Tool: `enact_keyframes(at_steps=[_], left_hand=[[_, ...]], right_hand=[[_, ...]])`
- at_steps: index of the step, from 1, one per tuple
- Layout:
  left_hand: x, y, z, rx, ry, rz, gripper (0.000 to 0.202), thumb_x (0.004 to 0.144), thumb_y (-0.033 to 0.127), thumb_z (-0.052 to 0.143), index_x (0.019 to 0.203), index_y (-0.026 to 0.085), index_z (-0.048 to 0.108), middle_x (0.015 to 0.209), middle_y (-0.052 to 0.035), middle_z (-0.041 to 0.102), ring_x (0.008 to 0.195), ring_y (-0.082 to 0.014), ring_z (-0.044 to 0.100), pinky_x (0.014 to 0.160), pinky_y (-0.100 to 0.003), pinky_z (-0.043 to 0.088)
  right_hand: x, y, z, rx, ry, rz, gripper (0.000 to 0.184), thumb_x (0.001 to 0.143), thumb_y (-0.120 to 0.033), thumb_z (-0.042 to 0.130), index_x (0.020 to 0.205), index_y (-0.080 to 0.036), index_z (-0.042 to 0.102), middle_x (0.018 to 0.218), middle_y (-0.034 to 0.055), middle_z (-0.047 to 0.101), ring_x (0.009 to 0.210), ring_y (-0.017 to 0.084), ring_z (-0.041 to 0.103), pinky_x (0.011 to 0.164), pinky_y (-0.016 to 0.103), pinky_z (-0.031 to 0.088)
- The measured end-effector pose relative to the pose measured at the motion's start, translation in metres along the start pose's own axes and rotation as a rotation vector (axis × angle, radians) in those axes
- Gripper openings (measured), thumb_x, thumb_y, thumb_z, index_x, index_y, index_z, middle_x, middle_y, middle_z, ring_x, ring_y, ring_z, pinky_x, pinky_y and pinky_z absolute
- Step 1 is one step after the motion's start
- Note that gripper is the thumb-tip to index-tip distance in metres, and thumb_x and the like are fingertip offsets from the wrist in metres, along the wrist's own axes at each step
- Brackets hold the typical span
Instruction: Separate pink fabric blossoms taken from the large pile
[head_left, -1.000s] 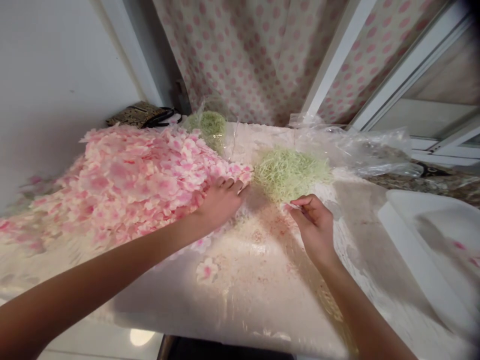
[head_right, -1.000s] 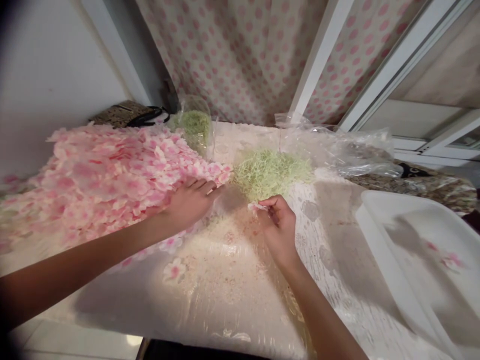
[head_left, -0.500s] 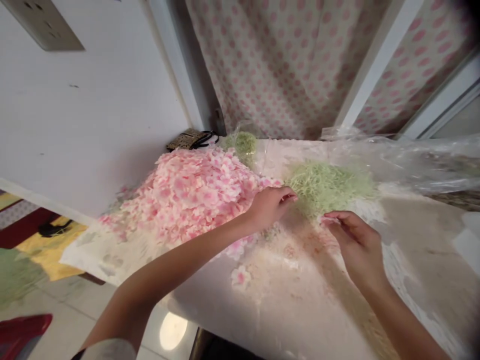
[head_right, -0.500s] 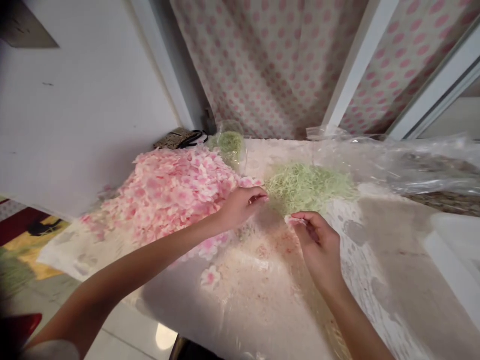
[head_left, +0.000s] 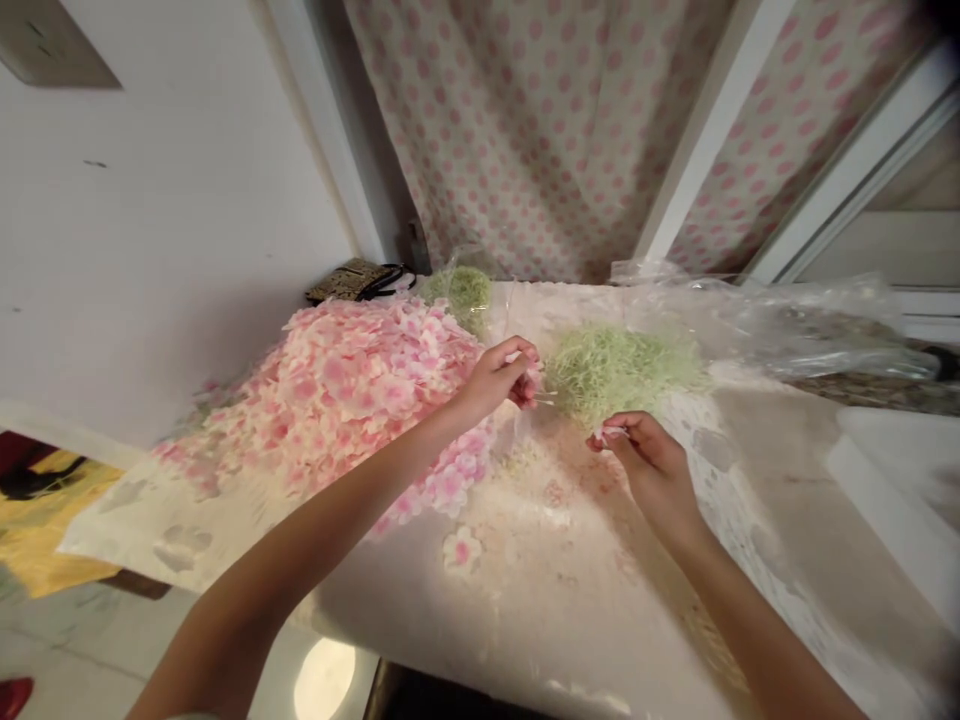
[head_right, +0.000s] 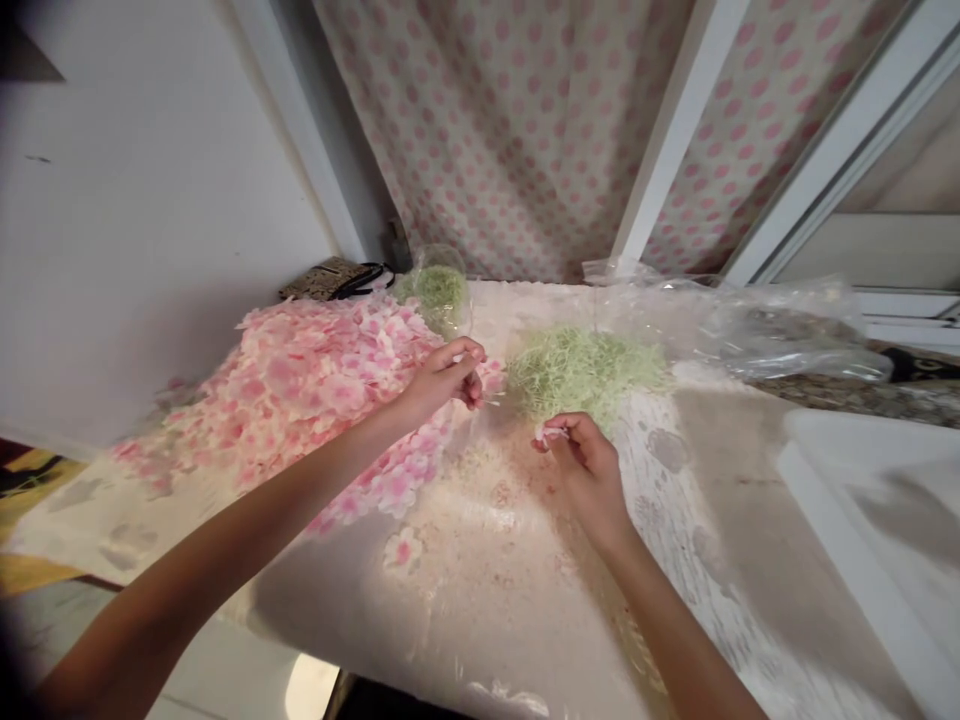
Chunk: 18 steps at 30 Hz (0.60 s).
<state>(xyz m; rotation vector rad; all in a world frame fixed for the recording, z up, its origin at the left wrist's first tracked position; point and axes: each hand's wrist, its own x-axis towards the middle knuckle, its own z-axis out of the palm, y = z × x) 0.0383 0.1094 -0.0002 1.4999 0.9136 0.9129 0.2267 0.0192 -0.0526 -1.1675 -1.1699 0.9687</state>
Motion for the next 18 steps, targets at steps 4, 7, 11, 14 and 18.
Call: enact_keyframes(at_steps=[4,7,11,14,18], left_hand=[[0.0,0.005,-0.007,-0.064,-0.023,-0.053,0.027,0.082,0.043,0.057,0.084,0.018,0.046,0.054,0.0033,0.058,0.045,-0.0096,0.058,0.045,-0.018,0.044],[-0.004,0.006,-0.01,-0.081,-0.061,-0.094,0.033,0.077,0.038,0.064,0.099,0.016,0.053,0.061,0.0004,0.063,0.052,-0.0121,0.062,0.053,-0.023,0.049],[-0.019,0.006,-0.006,-0.065,-0.092,-0.106,0.036,0.075,0.031,0.067,0.103,0.012,0.057,0.069,-0.0039,0.067,0.065,-0.0148,0.065,0.066,-0.029,0.051],[-0.037,0.009,0.002,-0.017,-0.097,-0.067,0.018,0.077,0.028,0.065,0.079,0.01,0.062,0.064,-0.0027,0.063,0.061,-0.0109,0.059,0.065,-0.025,0.046],[-0.064,0.019,0.015,0.242,-0.095,0.068,0.016,0.083,0.027,0.056,0.08,0.013,0.062,0.067,0.0007,0.057,0.062,-0.0089,0.05,0.059,-0.021,0.037]], right_hand=[[0.001,0.004,0.003,-0.023,-0.003,0.005,0.022,0.078,-0.04,0.062,0.08,-0.019,0.055,0.072,0.0004,0.06,0.071,0.017,0.062,0.07,0.031,0.047],[0.0,0.006,0.006,-0.029,-0.017,0.012,0.021,0.08,-0.039,0.061,0.082,-0.019,0.057,0.073,0.0017,0.063,0.072,0.017,0.062,0.07,0.031,0.047],[-0.001,0.005,0.005,-0.023,-0.032,0.004,0.02,0.078,-0.037,0.063,0.082,-0.018,0.059,0.075,0.0025,0.065,0.074,0.017,0.062,0.07,0.03,0.047],[-0.003,-0.004,0.001,-0.023,-0.068,-0.004,0.016,0.08,-0.034,0.063,0.087,-0.02,0.061,0.076,0.0018,0.067,0.071,0.015,0.062,0.066,0.027,0.047],[-0.013,-0.022,-0.004,0.018,-0.166,-0.054,0.007,0.08,-0.024,0.065,0.087,-0.022,0.063,0.081,0.0018,0.071,0.073,0.015,0.066,0.067,0.027,0.05]])
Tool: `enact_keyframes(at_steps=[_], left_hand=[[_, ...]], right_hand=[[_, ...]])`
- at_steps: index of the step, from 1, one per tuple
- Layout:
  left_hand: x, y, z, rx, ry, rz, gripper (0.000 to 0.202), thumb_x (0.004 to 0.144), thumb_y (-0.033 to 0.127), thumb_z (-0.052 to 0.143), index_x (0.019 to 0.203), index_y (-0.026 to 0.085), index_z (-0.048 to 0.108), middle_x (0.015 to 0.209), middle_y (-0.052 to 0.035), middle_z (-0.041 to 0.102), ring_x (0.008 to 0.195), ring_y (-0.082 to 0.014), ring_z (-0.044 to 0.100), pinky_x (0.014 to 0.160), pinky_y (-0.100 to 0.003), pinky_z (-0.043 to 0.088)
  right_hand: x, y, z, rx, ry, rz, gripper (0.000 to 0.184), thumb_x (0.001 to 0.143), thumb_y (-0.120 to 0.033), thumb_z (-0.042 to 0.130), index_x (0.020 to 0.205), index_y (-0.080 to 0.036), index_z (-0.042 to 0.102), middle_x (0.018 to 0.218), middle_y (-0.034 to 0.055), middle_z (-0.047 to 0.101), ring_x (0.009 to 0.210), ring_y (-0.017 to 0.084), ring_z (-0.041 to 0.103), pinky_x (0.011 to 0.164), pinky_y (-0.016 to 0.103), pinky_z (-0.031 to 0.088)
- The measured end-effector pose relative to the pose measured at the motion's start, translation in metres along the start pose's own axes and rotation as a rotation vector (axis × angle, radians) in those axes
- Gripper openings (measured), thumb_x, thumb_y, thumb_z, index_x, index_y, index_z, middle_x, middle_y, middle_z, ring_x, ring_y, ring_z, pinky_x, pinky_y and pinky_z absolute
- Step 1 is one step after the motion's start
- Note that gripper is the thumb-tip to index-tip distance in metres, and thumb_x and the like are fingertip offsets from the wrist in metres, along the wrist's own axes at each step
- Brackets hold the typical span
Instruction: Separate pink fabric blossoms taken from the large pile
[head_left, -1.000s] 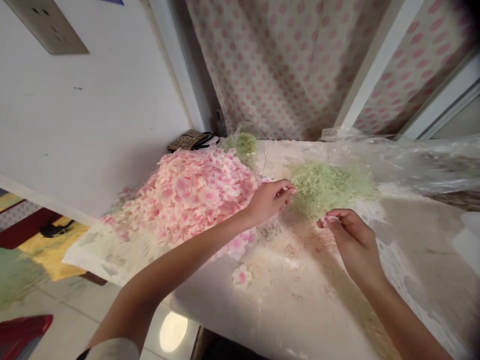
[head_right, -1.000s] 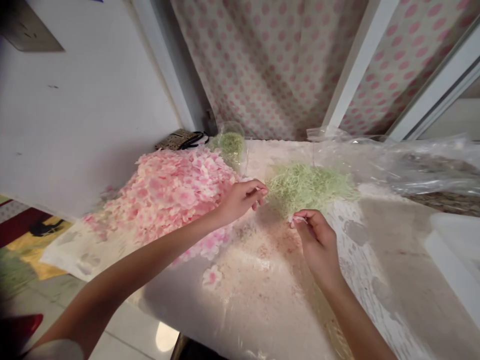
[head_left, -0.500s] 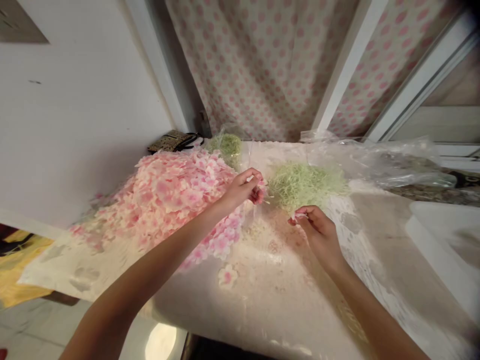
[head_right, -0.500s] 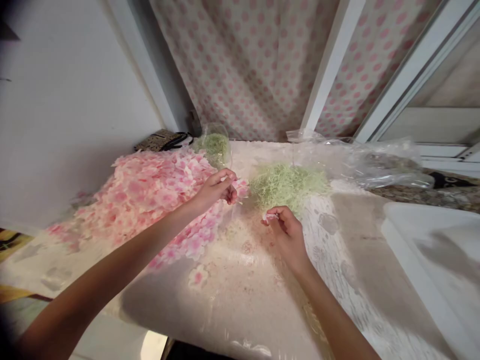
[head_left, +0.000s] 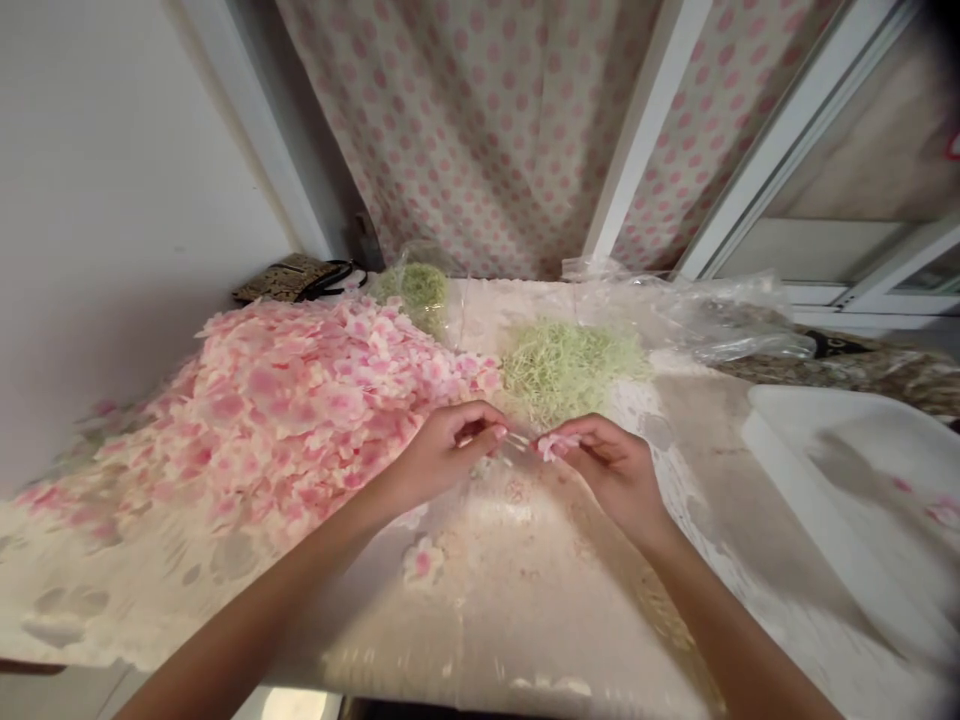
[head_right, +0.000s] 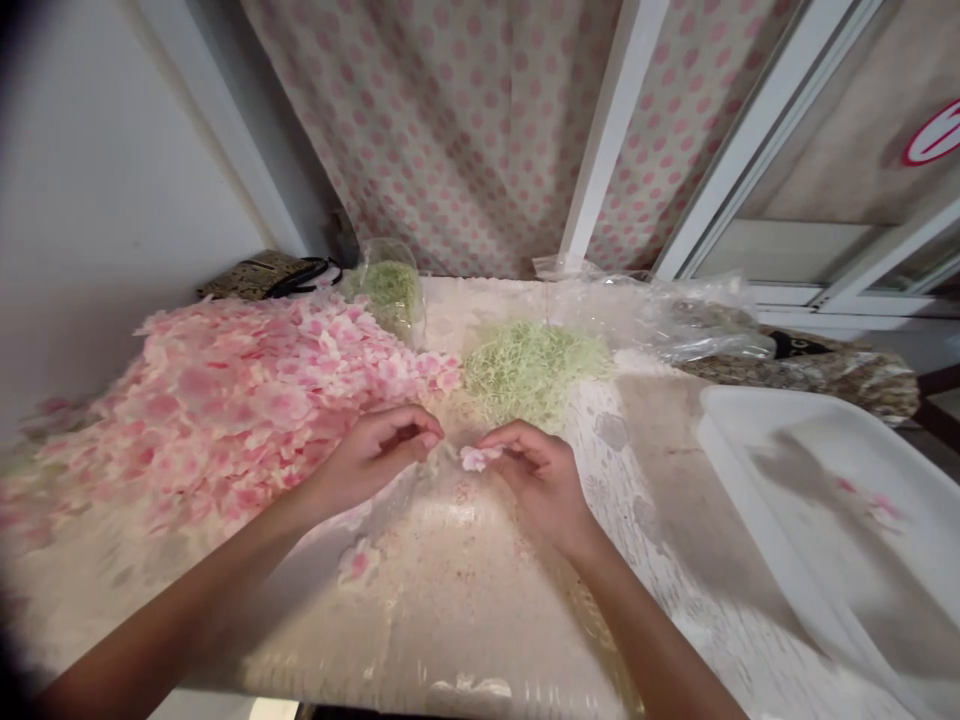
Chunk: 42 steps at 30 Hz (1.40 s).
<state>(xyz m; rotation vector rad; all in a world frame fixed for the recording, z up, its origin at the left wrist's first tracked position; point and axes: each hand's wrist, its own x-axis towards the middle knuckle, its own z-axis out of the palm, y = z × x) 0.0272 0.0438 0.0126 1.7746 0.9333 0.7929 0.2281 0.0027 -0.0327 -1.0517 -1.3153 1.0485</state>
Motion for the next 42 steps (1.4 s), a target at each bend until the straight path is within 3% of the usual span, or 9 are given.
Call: enact_keyframes(at_steps=[3,7,17,23,28,37,42], left_hand=[[-0.012,0.007,0.007,0.064,-0.01,0.043,0.014,0.084,0.027,0.055,0.079,0.014,0.059,0.065,0.0041,0.047,0.06,-0.0074,0.042,0.055,-0.019,0.032],[-0.021,0.007,0.013,-0.026,-0.044,0.016,0.016,0.084,0.029,0.056,0.077,0.014,0.057,0.058,0.0065,0.036,0.053,-0.0064,0.032,0.049,-0.018,0.026],[-0.037,-0.002,0.02,-0.102,-0.086,0.021,0.019,0.085,0.027,0.057,0.075,0.013,0.064,0.056,0.0041,0.046,0.047,-0.0052,0.031,0.042,-0.018,0.023],[-0.038,-0.004,0.018,-0.003,-0.062,0.19,0.013,0.086,0.021,0.056,0.08,0.014,0.064,0.065,0.0006,0.06,0.049,-0.0049,0.042,0.044,-0.017,0.031],[-0.038,-0.007,0.017,0.091,-0.062,0.311,0.006,0.085,0.014,0.058,0.083,0.015,0.063,0.069,0.001,0.062,0.052,-0.004,0.047,0.047,-0.015,0.035],[-0.041,-0.007,0.02,0.14,-0.13,0.346,0.006,0.086,0.011,0.054,0.082,0.014,0.057,0.065,0.002,0.058,0.053,-0.0047,0.048,0.049,-0.015,0.036],[-0.042,-0.009,0.021,0.129,-0.161,0.305,0.008,0.086,0.013,0.052,0.078,0.015,0.053,0.061,0.0041,0.052,0.048,-0.0043,0.041,0.045,-0.016,0.032]], right_hand=[[-0.007,-0.012,0.002,0.03,-0.123,-0.121,0.008,0.081,-0.015,0.063,0.081,-0.023,0.066,0.084,0.0017,0.071,0.083,0.016,0.067,0.076,0.03,0.051],[-0.01,-0.02,0.009,0.031,-0.222,-0.271,0.015,0.079,-0.009,0.063,0.08,-0.023,0.068,0.092,0.0024,0.064,0.094,0.016,0.062,0.083,0.032,0.049],[-0.019,-0.026,0.017,-0.05,-0.232,-0.378,0.028,0.077,0.005,0.056,0.085,-0.019,0.066,0.085,0.0027,0.063,0.079,0.013,0.062,0.069,0.027,0.051],[-0.023,-0.025,0.015,-0.067,-0.265,-0.358,0.029,0.077,0.005,0.056,0.089,-0.019,0.064,0.091,0.0036,0.062,0.082,0.014,0.063,0.07,0.028,0.051],[-0.024,-0.024,0.014,-0.124,-0.304,-0.36,0.037,0.073,0.011,0.051,0.091,-0.019,0.063,0.093,0.0041,0.06,0.084,0.014,0.062,0.069,0.027,0.05],[-0.024,-0.024,0.013,-0.154,-0.379,-0.33,0.037,0.073,0.011,0.048,0.087,-0.022,0.058,0.087,0.0019,0.058,0.078,0.013,0.059,0.062,0.026,0.047],[-0.021,-0.02,0.014,-0.129,-0.407,-0.293,0.034,0.073,0.01,0.051,0.086,-0.021,0.058,0.083,0.0013,0.058,0.075,0.013,0.058,0.062,0.026,0.046]])
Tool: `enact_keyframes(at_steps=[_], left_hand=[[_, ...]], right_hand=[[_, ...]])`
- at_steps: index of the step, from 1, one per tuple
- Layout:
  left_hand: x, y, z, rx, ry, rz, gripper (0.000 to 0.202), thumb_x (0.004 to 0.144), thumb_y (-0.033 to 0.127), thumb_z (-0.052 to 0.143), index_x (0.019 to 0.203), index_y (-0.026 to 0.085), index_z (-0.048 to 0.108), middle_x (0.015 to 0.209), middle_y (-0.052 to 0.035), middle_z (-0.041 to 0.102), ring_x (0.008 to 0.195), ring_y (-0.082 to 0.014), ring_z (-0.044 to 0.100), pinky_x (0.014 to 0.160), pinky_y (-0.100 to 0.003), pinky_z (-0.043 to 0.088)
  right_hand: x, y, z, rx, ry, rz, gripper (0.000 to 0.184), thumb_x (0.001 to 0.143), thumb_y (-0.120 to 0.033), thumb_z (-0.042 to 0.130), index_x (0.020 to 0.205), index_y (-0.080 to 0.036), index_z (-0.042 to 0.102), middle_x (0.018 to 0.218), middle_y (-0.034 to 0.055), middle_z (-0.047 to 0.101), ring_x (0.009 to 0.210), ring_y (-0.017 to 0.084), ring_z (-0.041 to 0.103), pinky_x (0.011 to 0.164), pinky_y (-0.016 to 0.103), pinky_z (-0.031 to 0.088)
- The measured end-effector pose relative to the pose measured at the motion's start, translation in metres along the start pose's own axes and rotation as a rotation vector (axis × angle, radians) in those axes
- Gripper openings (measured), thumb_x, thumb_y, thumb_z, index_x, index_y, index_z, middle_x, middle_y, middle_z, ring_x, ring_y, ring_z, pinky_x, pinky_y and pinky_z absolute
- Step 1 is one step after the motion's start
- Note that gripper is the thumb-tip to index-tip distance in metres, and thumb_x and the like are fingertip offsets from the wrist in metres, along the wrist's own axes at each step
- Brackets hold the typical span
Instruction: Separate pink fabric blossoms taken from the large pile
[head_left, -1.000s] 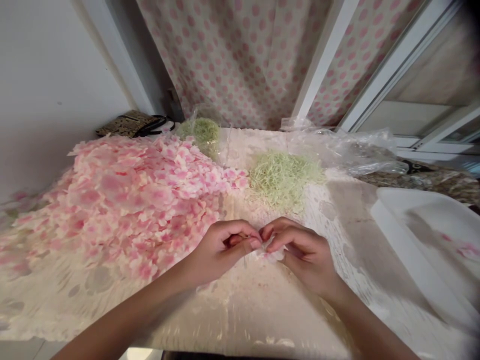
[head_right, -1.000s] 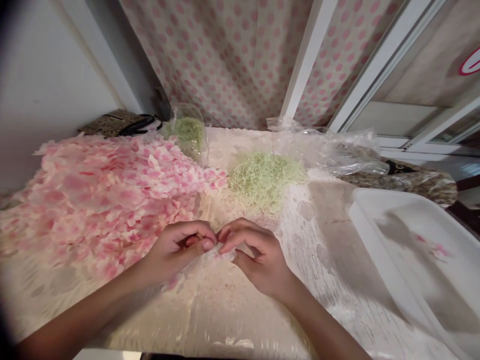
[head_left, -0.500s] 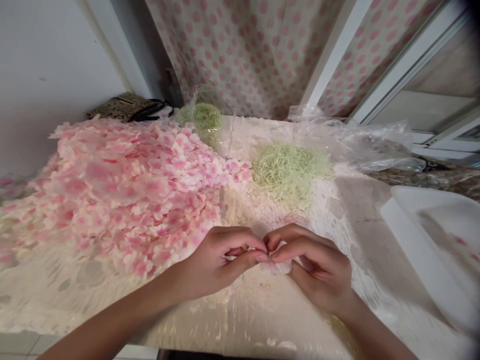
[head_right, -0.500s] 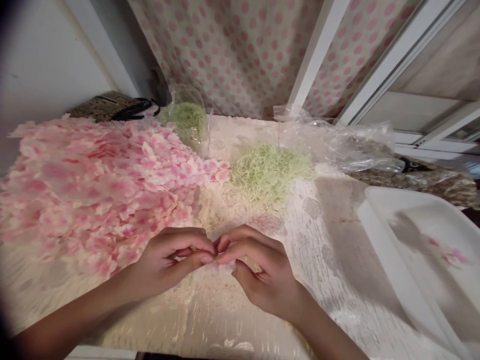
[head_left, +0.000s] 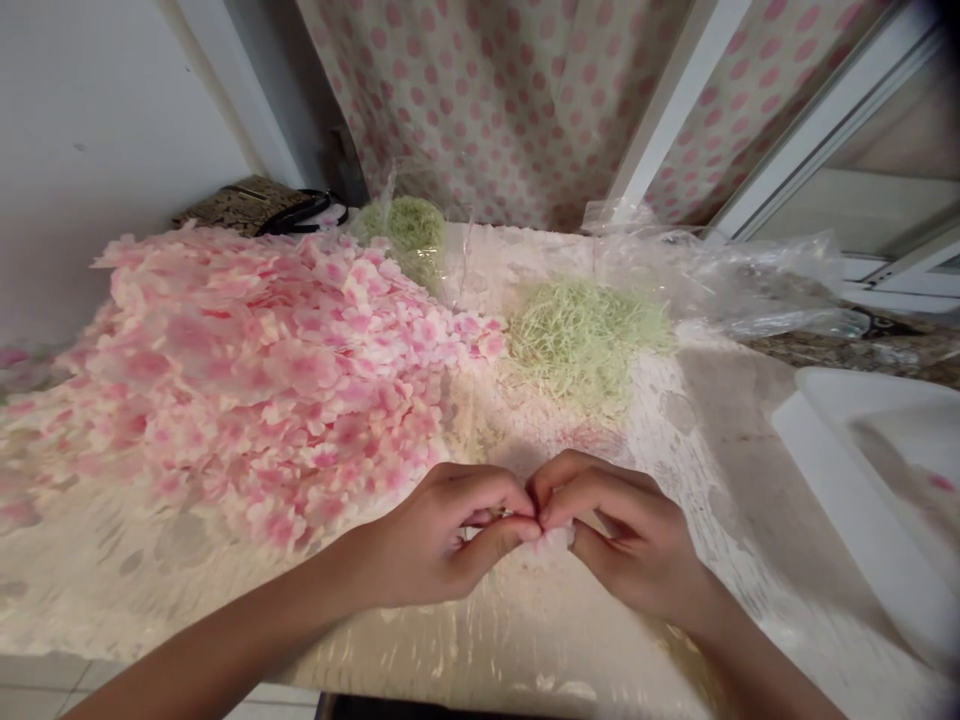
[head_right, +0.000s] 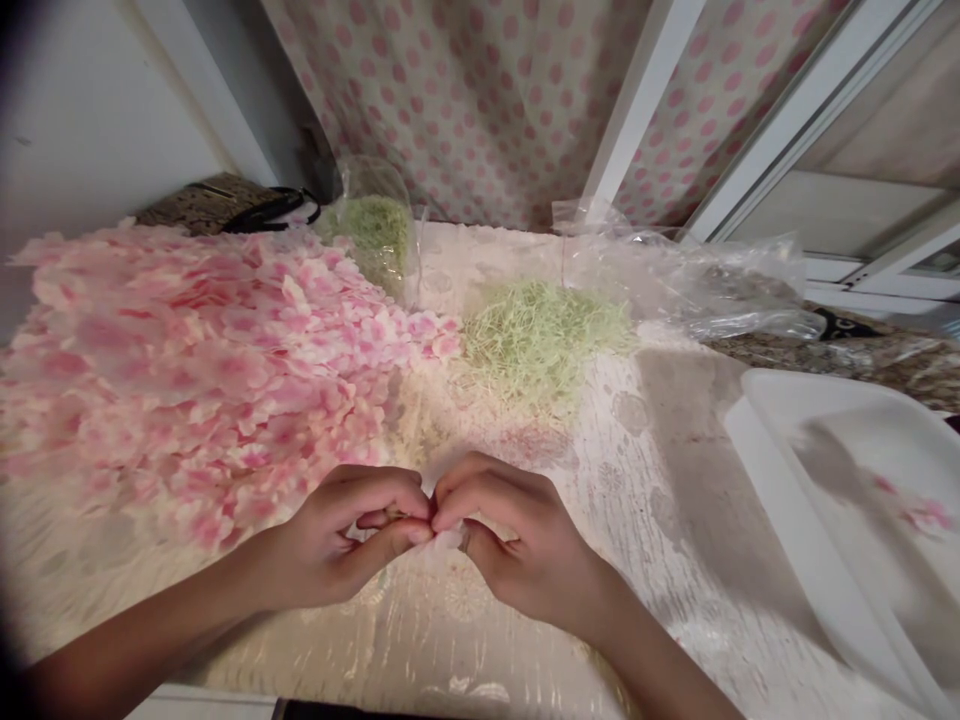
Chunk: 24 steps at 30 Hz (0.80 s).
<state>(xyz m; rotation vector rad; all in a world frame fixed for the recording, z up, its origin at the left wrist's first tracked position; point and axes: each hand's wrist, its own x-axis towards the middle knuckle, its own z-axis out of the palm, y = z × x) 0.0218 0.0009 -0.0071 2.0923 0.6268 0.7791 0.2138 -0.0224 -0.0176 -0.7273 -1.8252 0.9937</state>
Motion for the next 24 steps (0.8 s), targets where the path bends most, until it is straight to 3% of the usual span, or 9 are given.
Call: enact_keyframes(at_steps=[6,9,13,17,19,22,24], left_hand=[[-0.001,-0.002,0.001,-0.075,-0.022,-0.077,0.01,0.087,0.017,0.053,0.077,0.015,0.054,0.058,0.0058,0.045,0.045,-0.0039,0.033,0.042,-0.017,0.027],[-0.002,-0.003,-0.001,-0.112,-0.013,-0.12,0.014,0.088,0.019,0.051,0.076,0.015,0.056,0.059,0.0044,0.047,0.048,-0.0051,0.038,0.045,-0.018,0.03],[-0.001,-0.007,-0.001,-0.18,-0.002,-0.132,0.03,0.092,0.027,0.045,0.068,0.015,0.057,0.058,0.0018,0.049,0.053,-0.0076,0.044,0.051,-0.021,0.033],[0.0,-0.011,0.002,-0.35,0.084,-0.271,0.061,0.095,0.05,0.024,0.061,0.014,0.062,0.051,-0.0009,0.049,0.047,-0.0098,0.044,0.049,-0.024,0.035],[0.001,-0.012,0.004,-0.46,0.103,-0.339,0.071,0.094,0.053,0.015,0.06,0.014,0.063,0.049,-0.0023,0.05,0.046,-0.0104,0.045,0.05,-0.025,0.037],[0.002,-0.014,0.005,-0.591,0.124,-0.383,0.066,0.094,0.052,0.019,0.068,0.014,0.066,0.051,-0.0023,0.052,0.046,-0.0113,0.046,0.049,-0.026,0.039],[0.003,-0.015,0.005,-0.601,0.18,-0.368,0.048,0.093,0.044,0.03,0.085,0.015,0.067,0.06,-0.0019,0.056,0.045,-0.0098,0.045,0.046,-0.024,0.038]], right_hand=[[0.002,0.002,0.0,0.05,-0.002,0.021,0.025,0.078,0.002,0.056,0.082,-0.022,0.059,0.08,0.0009,0.058,0.073,0.013,0.058,0.062,0.026,0.046],[0.004,0.003,0.003,0.096,0.035,0.009,0.022,0.078,0.001,0.058,0.081,-0.022,0.059,0.081,0.0008,0.058,0.072,0.013,0.058,0.062,0.026,0.047],[0.005,0.003,0.009,0.091,0.003,0.005,0.026,0.077,0.004,0.053,0.082,-0.021,0.059,0.084,0.0025,0.06,0.076,0.014,0.06,0.064,0.028,0.049],[0.003,0.004,0.014,0.096,-0.002,-0.007,0.025,0.078,0.003,0.052,0.081,-0.021,0.058,0.082,0.0025,0.058,0.073,0.014,0.06,0.062,0.028,0.049],[0.002,0.006,0.014,0.124,0.013,-0.004,0.022,0.079,0.0,0.053,0.081,-0.021,0.058,0.083,0.0023,0.057,0.074,0.014,0.06,0.064,0.028,0.05],[0.001,0.009,0.01,0.186,0.073,0.057,0.015,0.081,-0.007,0.058,0.082,-0.022,0.058,0.083,0.002,0.057,0.078,0.015,0.06,0.069,0.03,0.05],[0.002,0.013,0.006,0.271,0.146,0.143,0.01,0.08,-0.012,0.062,0.08,-0.021,0.058,0.084,0.0018,0.058,0.08,0.015,0.06,0.071,0.03,0.05]])
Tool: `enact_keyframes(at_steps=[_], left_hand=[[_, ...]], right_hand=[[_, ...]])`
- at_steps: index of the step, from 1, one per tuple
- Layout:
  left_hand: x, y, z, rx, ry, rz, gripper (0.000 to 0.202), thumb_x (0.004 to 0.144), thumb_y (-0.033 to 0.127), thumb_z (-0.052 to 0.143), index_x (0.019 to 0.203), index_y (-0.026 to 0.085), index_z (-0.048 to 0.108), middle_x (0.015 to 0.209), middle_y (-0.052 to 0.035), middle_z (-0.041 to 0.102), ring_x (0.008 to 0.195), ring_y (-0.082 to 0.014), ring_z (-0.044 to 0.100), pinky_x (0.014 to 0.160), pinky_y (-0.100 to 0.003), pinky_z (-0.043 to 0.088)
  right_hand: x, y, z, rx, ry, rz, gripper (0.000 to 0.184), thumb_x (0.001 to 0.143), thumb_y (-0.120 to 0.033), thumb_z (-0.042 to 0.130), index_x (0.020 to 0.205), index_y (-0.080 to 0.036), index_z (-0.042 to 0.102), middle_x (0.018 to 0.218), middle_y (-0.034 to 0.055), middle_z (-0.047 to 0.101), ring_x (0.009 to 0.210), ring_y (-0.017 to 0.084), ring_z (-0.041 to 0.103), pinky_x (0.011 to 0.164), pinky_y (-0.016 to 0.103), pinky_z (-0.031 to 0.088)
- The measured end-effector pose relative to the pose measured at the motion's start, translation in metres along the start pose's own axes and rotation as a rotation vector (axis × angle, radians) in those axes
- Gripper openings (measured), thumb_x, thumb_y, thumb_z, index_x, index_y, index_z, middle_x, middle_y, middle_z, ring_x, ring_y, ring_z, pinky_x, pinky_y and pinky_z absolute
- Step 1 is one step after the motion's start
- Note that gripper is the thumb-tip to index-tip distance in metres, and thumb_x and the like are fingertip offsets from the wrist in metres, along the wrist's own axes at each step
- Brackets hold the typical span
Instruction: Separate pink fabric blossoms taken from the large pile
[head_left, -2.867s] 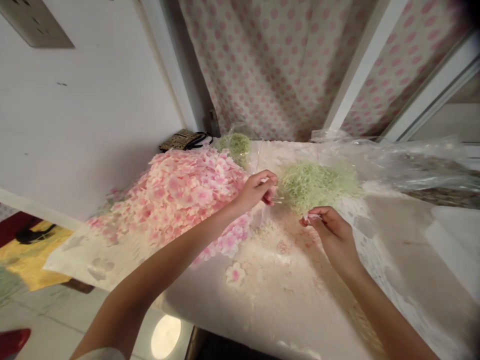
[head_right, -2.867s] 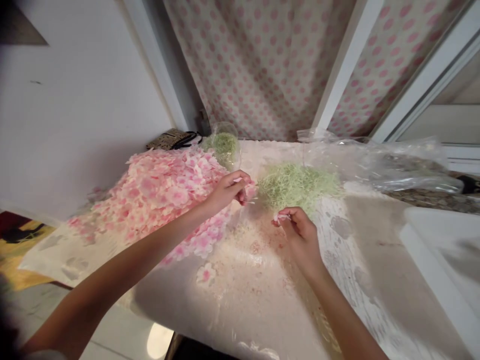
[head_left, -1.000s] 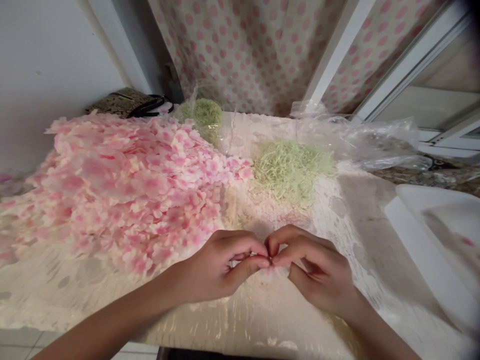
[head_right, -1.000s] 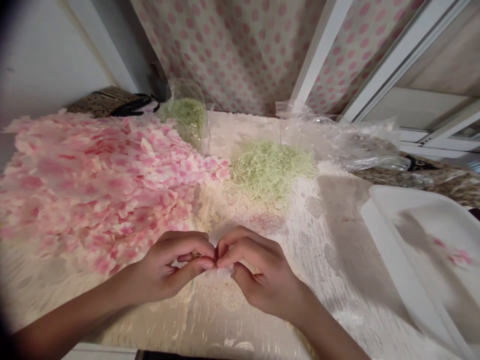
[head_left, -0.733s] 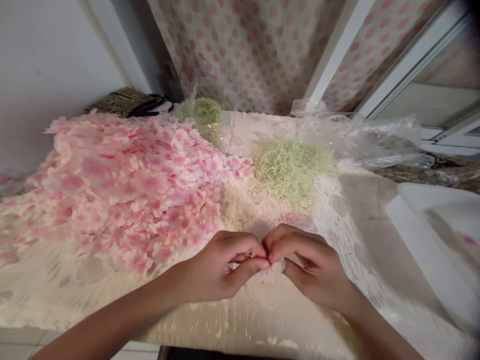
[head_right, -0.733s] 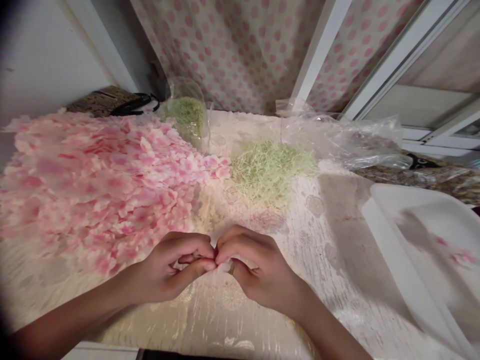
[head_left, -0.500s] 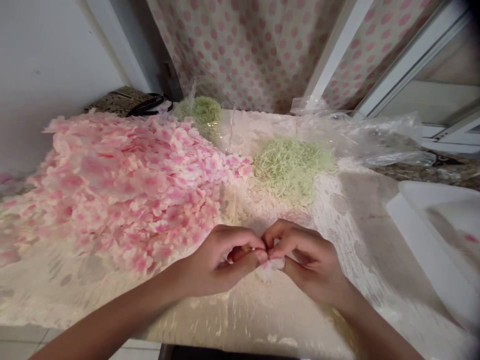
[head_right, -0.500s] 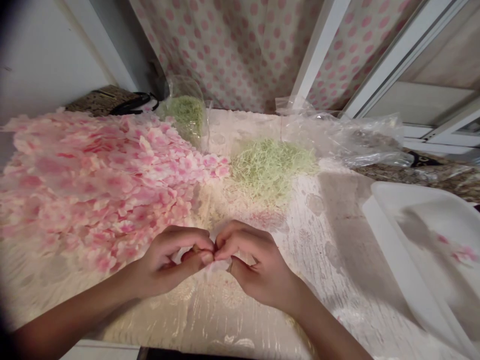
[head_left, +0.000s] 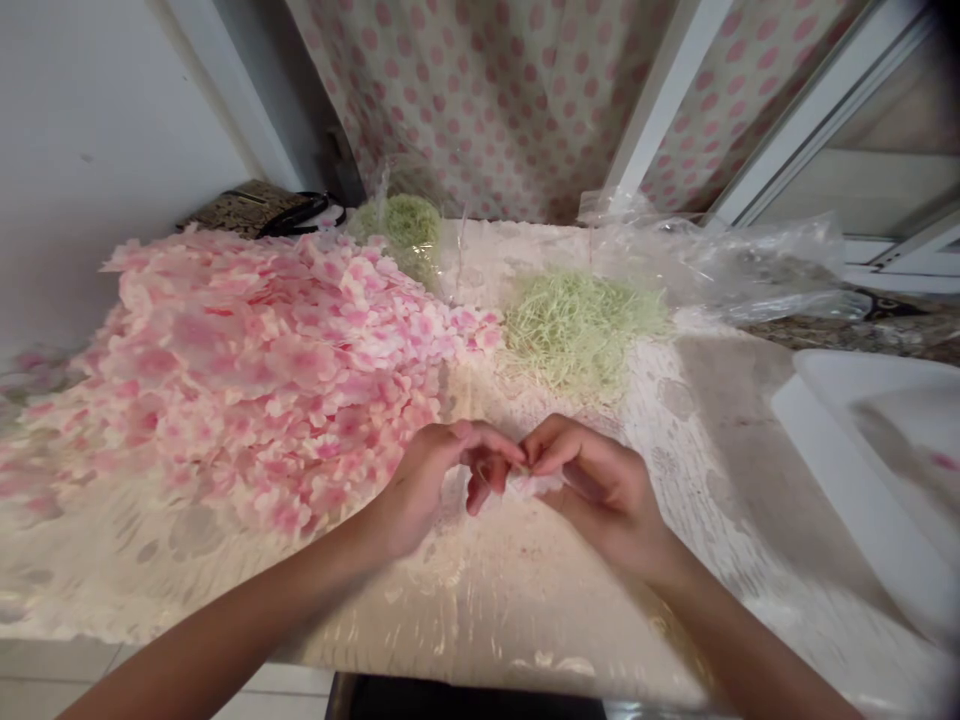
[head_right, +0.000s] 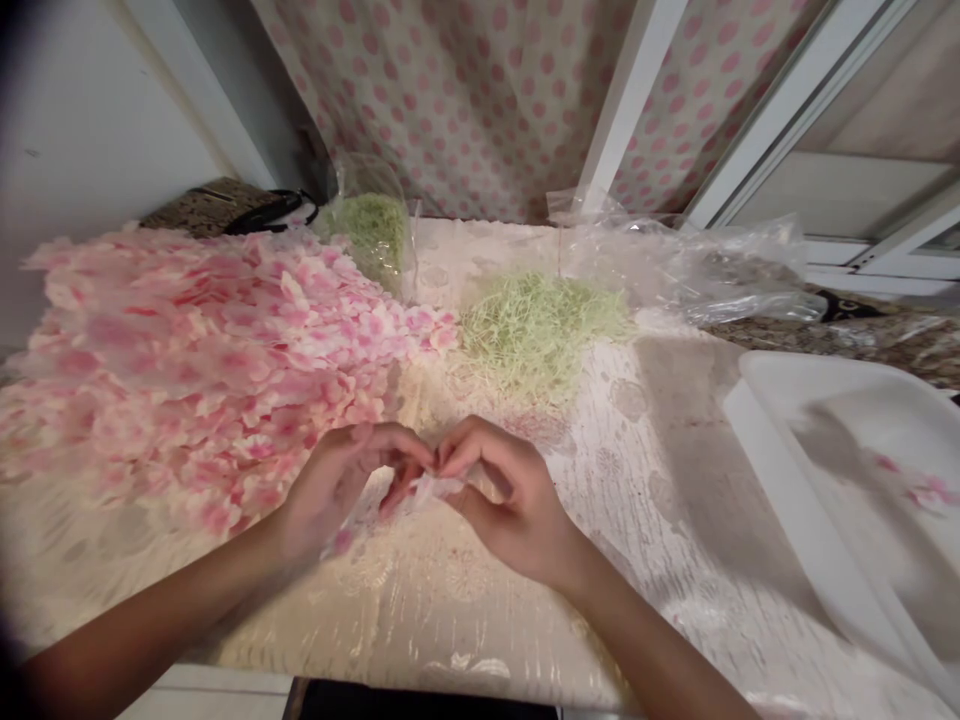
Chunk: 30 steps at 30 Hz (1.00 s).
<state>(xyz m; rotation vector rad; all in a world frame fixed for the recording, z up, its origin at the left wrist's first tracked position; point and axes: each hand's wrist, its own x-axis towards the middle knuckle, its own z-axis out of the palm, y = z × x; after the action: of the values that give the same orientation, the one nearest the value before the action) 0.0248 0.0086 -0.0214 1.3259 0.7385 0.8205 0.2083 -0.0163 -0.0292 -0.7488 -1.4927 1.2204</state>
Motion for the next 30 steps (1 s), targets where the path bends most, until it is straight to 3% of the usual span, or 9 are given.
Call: enact_keyframes(at_steps=[3,6,8,12,16,20,24,27,30], left_hand=[[0.001,0.001,-0.001,0.173,0.066,0.195,0.026,0.09,0.022,0.042,0.106,0.022,0.061,0.087,-0.0029,0.06,0.052,-0.0074,0.046,0.048,-0.021,0.038],[0.002,0.005,-0.001,0.446,0.047,0.457,0.029,0.084,0.011,0.049,0.108,0.022,0.06,0.105,-0.006,0.052,0.073,-0.0101,0.051,0.058,-0.021,0.042],[0.002,0.007,0.0,0.517,0.064,0.514,0.033,0.084,0.009,0.05,0.113,0.021,0.056,0.109,-0.0069,0.049,0.076,-0.0101,0.05,0.061,-0.022,0.043],[0.004,0.01,-0.001,0.502,0.092,0.439,0.035,0.087,0.012,0.051,0.12,0.022,0.051,0.099,-0.0045,0.056,0.065,-0.0078,0.049,0.059,-0.022,0.042],[0.006,0.014,-0.005,0.472,-0.002,0.48,0.016,0.082,0.015,0.061,0.096,0.021,0.068,0.089,-0.0044,0.061,0.07,-0.01,0.054,0.05,-0.019,0.038],[0.005,0.019,-0.007,0.256,-0.077,0.246,0.012,0.077,0.021,0.067,0.088,0.019,0.071,0.085,-0.0048,0.064,0.063,-0.0094,0.056,0.046,-0.018,0.037],[0.002,0.022,-0.01,0.154,-0.176,-0.055,0.025,0.07,0.024,0.073,0.094,0.018,0.07,0.075,-0.0016,0.063,0.048,-0.0048,0.044,0.04,-0.017,0.029],[0.003,0.024,-0.012,0.164,-0.21,-0.106,0.017,0.073,0.026,0.07,0.089,0.018,0.07,0.059,0.0028,0.056,0.045,-0.004,0.035,0.04,-0.017,0.024],[0.006,0.026,-0.013,0.209,-0.148,-0.115,0.012,0.078,0.026,0.064,0.077,0.015,0.068,0.056,0.0031,0.052,0.045,-0.0042,0.035,0.04,-0.017,0.023]], right_hand=[[0.004,0.004,-0.005,0.234,0.118,0.141,0.011,0.079,-0.019,0.065,0.074,-0.021,0.054,0.086,0.0005,0.059,0.08,0.015,0.061,0.073,0.03,0.048],[0.006,0.008,-0.006,0.396,0.122,0.228,0.015,0.081,-0.022,0.063,0.072,-0.021,0.05,0.08,-0.0008,0.061,0.076,0.015,0.062,0.076,0.033,0.048],[0.006,0.01,-0.005,0.402,0.106,0.253,0.016,0.079,-0.022,0.064,0.072,-0.021,0.049,0.079,-0.0009,0.062,0.075,0.015,0.062,0.076,0.033,0.048],[0.003,0.009,-0.004,0.318,0.085,0.281,0.018,0.075,-0.023,0.069,0.073,-0.021,0.051,0.082,-0.0002,0.062,0.077,0.016,0.062,0.072,0.031,0.048],[0.004,0.007,-0.006,0.241,0.015,0.314,0.019,0.074,-0.026,0.07,0.072,-0.02,0.053,0.078,0.0001,0.062,0.071,0.015,0.059,0.065,0.028,0.046],[0.006,0.007,-0.007,0.38,-0.059,0.382,0.02,0.074,-0.024,0.07,0.071,-0.02,0.051,0.073,-0.0017,0.062,0.064,0.013,0.058,0.061,0.027,0.045],[0.005,0.006,-0.009,0.391,-0.04,0.41,0.018,0.075,-0.019,0.068,0.07,-0.019,0.051,0.07,-0.0024,0.059,0.062,0.011,0.056,0.061,0.026,0.044],[0.004,0.006,-0.008,0.336,-0.063,0.415,0.016,0.077,-0.018,0.067,0.07,-0.019,0.052,0.067,-0.0029,0.058,0.06,0.011,0.055,0.06,0.026,0.043],[0.005,0.007,-0.007,0.19,-0.028,0.38,0.012,0.079,-0.022,0.065,0.074,-0.019,0.054,0.069,-0.0021,0.059,0.064,0.012,0.057,0.062,0.027,0.045]])
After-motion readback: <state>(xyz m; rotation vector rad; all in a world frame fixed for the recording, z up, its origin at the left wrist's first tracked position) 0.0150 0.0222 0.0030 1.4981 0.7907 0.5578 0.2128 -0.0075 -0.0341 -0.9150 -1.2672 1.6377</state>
